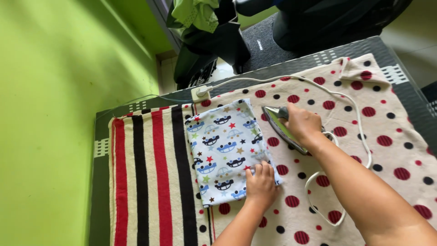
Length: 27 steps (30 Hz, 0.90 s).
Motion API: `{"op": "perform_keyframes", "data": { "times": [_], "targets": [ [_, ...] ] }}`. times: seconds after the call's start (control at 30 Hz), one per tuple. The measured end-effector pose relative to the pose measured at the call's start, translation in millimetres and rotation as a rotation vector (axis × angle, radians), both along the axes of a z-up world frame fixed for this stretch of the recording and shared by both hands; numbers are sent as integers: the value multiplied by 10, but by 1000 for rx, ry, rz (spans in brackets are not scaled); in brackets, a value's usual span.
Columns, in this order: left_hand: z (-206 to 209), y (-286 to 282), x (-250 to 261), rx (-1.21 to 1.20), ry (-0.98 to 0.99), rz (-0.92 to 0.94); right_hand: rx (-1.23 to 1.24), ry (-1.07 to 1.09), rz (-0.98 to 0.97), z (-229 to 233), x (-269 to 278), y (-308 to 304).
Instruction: Ironing and folding a small blanket and a pair of jeans.
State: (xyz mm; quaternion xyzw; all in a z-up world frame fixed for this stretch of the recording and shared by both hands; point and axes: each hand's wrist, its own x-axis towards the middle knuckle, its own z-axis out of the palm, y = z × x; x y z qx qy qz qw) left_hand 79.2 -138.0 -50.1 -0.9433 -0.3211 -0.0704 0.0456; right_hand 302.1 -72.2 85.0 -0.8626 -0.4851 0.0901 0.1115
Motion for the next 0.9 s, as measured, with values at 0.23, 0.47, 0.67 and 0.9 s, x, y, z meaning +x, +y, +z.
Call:
{"op": "perform_keyframes", "data": {
  "times": [0.23, 0.47, 0.67, 0.9],
  "targets": [
    [740, 234, 164, -184, -102, 90, 24, 20, -101, 84, 285, -478],
    [1909, 888, 107, -690, -805, 265, 87, 77, -169, 397, 253, -536],
    [2709, 1318, -574, -1172, -1331, 244, 173, 52, -179, 711, 56, -385],
    [1721, 1775, -2154, -1466, -1922, 519, 215, -14, -130, 1006, -509, -141]
  ]
}}
